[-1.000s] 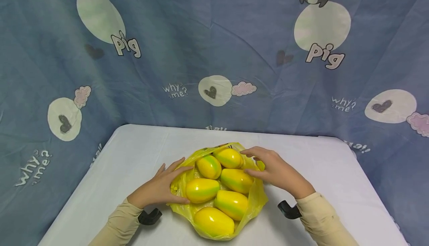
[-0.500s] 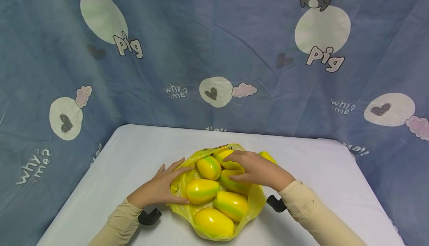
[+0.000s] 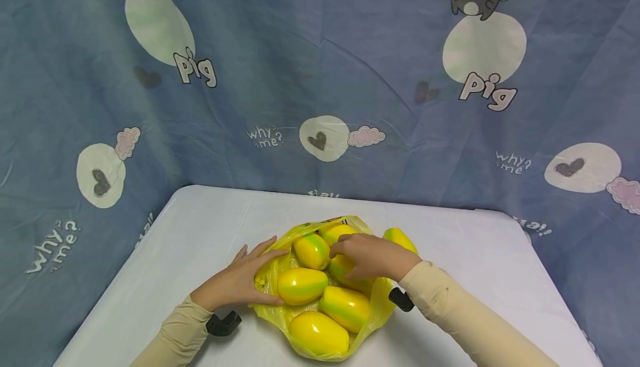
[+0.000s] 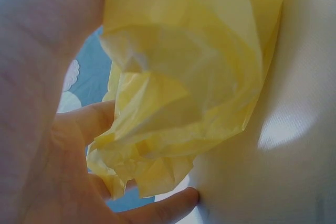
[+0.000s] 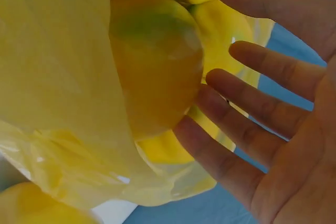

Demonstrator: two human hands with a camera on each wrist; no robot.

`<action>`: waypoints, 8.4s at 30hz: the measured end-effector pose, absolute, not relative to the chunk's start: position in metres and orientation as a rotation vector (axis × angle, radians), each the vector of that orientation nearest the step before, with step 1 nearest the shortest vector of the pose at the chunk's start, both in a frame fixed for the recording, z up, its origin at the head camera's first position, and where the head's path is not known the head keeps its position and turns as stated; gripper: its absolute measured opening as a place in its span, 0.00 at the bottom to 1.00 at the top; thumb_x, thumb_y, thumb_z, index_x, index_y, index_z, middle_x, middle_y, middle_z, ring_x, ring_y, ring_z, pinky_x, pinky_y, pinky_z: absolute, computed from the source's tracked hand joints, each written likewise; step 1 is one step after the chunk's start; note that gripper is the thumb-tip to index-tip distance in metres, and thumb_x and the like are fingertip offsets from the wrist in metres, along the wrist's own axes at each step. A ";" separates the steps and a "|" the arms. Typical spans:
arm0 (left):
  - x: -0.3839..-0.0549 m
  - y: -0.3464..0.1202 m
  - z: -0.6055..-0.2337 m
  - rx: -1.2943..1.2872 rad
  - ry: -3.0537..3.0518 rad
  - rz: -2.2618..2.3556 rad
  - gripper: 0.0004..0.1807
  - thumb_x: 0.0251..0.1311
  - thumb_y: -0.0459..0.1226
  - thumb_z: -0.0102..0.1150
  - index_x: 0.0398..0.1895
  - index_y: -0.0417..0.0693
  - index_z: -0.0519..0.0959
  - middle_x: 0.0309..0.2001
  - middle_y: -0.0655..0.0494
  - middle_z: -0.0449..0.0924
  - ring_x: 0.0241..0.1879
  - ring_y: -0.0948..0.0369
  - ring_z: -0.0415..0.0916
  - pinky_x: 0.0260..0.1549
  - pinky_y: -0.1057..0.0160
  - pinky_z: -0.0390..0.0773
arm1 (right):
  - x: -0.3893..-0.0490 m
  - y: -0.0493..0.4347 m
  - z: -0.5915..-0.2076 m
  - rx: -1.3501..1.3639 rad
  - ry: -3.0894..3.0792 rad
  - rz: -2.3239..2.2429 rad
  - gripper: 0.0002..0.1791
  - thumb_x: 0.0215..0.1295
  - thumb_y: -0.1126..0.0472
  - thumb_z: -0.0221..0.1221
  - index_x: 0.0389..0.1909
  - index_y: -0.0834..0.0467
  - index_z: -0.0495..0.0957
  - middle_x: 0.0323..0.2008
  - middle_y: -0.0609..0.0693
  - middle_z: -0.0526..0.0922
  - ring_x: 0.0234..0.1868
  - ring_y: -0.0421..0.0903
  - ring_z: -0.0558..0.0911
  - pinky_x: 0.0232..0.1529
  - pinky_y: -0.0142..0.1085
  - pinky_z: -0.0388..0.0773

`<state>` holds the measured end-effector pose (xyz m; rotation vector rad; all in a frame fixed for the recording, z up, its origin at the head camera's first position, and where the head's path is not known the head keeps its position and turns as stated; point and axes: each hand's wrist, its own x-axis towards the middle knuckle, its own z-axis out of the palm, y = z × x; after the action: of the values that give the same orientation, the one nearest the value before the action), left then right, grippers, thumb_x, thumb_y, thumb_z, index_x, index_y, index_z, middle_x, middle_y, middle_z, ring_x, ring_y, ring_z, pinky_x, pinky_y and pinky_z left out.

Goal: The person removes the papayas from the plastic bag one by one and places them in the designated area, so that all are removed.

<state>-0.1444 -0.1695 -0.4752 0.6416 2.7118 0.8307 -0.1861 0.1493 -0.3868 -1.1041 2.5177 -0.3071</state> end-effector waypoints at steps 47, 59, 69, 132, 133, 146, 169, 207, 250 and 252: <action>-0.144 -0.168 -0.474 0.632 2.716 0.806 0.57 0.42 0.70 0.74 0.77 0.65 0.66 0.84 0.45 0.48 0.81 0.44 0.55 0.76 0.25 0.35 | -0.183 0.146 -0.398 -0.971 2.415 -0.181 0.43 0.50 0.74 0.71 0.67 0.42 0.76 0.62 0.42 0.81 0.54 0.38 0.77 0.62 0.41 0.81; -0.144 -0.169 -0.476 0.632 2.710 0.816 0.57 0.41 0.72 0.73 0.77 0.66 0.66 0.84 0.46 0.48 0.81 0.45 0.54 0.76 0.25 0.35 | -0.183 0.148 -0.396 -0.961 2.416 -0.223 0.41 0.48 0.73 0.71 0.66 0.46 0.77 0.64 0.43 0.82 0.54 0.39 0.79 0.61 0.41 0.81; -0.144 -0.169 -0.477 0.636 2.716 0.835 0.57 0.41 0.72 0.73 0.77 0.66 0.67 0.84 0.46 0.49 0.81 0.45 0.56 0.77 0.26 0.34 | -0.180 0.158 -0.392 -0.979 2.452 -0.331 0.38 0.51 0.64 0.74 0.67 0.50 0.77 0.65 0.46 0.81 0.66 0.49 0.78 0.69 0.49 0.77; -0.145 -0.168 -0.476 0.623 2.708 0.824 0.57 0.41 0.72 0.73 0.77 0.67 0.66 0.84 0.47 0.48 0.81 0.45 0.54 0.76 0.26 0.33 | -0.159 0.232 -0.432 -0.689 2.831 -1.513 0.41 0.61 0.61 0.73 0.75 0.44 0.69 0.72 0.50 0.75 0.66 0.24 0.71 0.58 0.25 0.80; -0.145 -0.168 -0.476 0.623 2.708 0.823 0.57 0.41 0.72 0.73 0.77 0.67 0.66 0.84 0.47 0.48 0.81 0.45 0.54 0.77 0.26 0.33 | -0.158 0.234 -0.432 -0.682 2.833 -1.534 0.41 0.61 0.62 0.73 0.75 0.45 0.69 0.72 0.50 0.75 0.66 0.24 0.71 0.57 0.23 0.79; -0.144 -0.167 -0.473 0.608 2.714 0.807 0.57 0.41 0.73 0.73 0.77 0.67 0.66 0.84 0.48 0.48 0.81 0.45 0.54 0.77 0.27 0.32 | -0.155 0.261 -0.437 -0.575 2.931 -1.611 0.41 0.60 0.67 0.73 0.74 0.48 0.70 0.71 0.41 0.75 0.66 0.24 0.71 0.54 0.17 0.77; -0.143 -0.167 -0.469 0.596 2.718 0.794 0.57 0.42 0.71 0.74 0.77 0.67 0.66 0.84 0.47 0.47 0.81 0.45 0.54 0.77 0.27 0.33 | -0.148 0.313 -0.440 -0.285 3.030 -1.512 0.39 0.66 0.61 0.70 0.76 0.52 0.68 0.64 0.31 0.70 0.58 0.19 0.69 0.48 0.11 0.74; -0.142 -0.168 -0.473 0.618 2.722 0.797 0.56 0.43 0.71 0.73 0.78 0.67 0.65 0.84 0.48 0.47 0.81 0.45 0.55 0.77 0.27 0.33 | -0.160 0.329 -0.481 -0.036 3.037 -1.285 0.35 0.69 0.50 0.67 0.72 0.61 0.71 0.69 0.64 0.74 0.52 0.13 0.60 0.48 0.12 0.72; -0.144 -0.167 -0.474 0.626 2.734 0.776 0.57 0.42 0.71 0.73 0.78 0.68 0.65 0.85 0.49 0.46 0.81 0.46 0.54 0.77 0.27 0.33 | -0.159 0.333 -0.475 -0.034 3.035 -1.361 0.38 0.68 0.47 0.68 0.74 0.59 0.69 0.72 0.65 0.70 0.58 0.15 0.62 0.50 0.06 0.66; -0.144 -0.167 -0.473 0.626 2.732 0.775 0.57 0.43 0.71 0.73 0.78 0.68 0.64 0.85 0.49 0.46 0.81 0.46 0.54 0.77 0.27 0.33 | -0.158 0.333 -0.473 -0.025 3.050 -1.358 0.38 0.68 0.47 0.68 0.74 0.59 0.69 0.73 0.64 0.69 0.61 0.17 0.63 0.51 0.05 0.64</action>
<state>-0.1438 -0.1672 -0.4733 0.6258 2.7318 0.7753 -0.1581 0.3326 -0.4731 -0.0245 3.0498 -1.3578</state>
